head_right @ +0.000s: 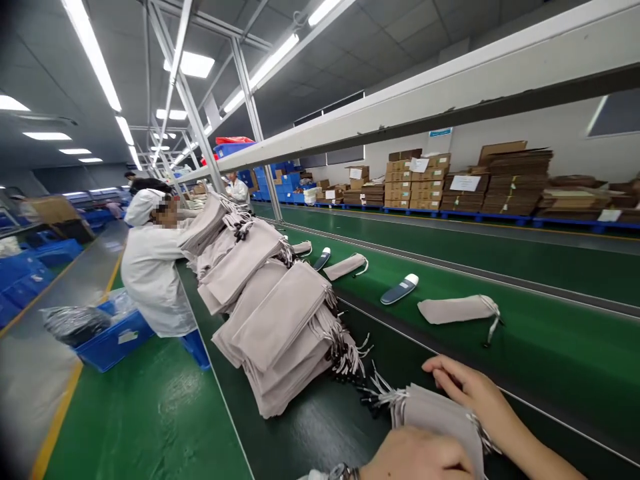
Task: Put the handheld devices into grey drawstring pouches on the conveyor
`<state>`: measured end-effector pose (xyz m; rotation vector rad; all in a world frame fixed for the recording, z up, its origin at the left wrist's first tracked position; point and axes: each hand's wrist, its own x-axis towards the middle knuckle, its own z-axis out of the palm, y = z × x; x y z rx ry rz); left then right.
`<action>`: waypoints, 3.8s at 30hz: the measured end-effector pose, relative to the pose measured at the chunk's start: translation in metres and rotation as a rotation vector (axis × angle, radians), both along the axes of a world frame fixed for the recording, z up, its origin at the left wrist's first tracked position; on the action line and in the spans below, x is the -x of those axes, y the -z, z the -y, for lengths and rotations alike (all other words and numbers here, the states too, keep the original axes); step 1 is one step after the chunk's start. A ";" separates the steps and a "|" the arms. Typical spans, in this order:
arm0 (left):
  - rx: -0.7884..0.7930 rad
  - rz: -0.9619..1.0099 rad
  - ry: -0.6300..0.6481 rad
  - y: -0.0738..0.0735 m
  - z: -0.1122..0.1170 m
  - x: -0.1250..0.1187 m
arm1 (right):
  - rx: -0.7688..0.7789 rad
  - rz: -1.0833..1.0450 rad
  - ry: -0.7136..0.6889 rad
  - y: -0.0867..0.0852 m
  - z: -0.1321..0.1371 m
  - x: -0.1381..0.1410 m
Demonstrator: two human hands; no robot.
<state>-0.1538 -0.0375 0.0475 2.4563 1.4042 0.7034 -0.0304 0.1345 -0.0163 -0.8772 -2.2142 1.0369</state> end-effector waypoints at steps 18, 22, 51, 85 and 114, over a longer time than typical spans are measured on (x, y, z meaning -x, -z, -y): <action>-0.332 -0.062 -0.156 0.023 -0.003 -0.011 | 0.109 0.294 0.396 -0.066 -0.138 0.130; -0.241 0.073 -0.511 -0.014 0.004 0.011 | 0.135 0.054 0.356 -0.056 -0.112 0.091; -0.194 0.141 -0.331 -0.040 -0.008 0.037 | -0.052 -0.339 0.018 -0.141 0.020 0.001; -0.166 0.134 -0.442 -0.016 -0.026 0.027 | -0.083 0.366 -0.027 -0.128 -0.100 0.156; -0.099 1.210 -0.557 -0.061 -0.006 0.052 | 0.683 -0.295 -0.518 -0.172 0.030 -0.032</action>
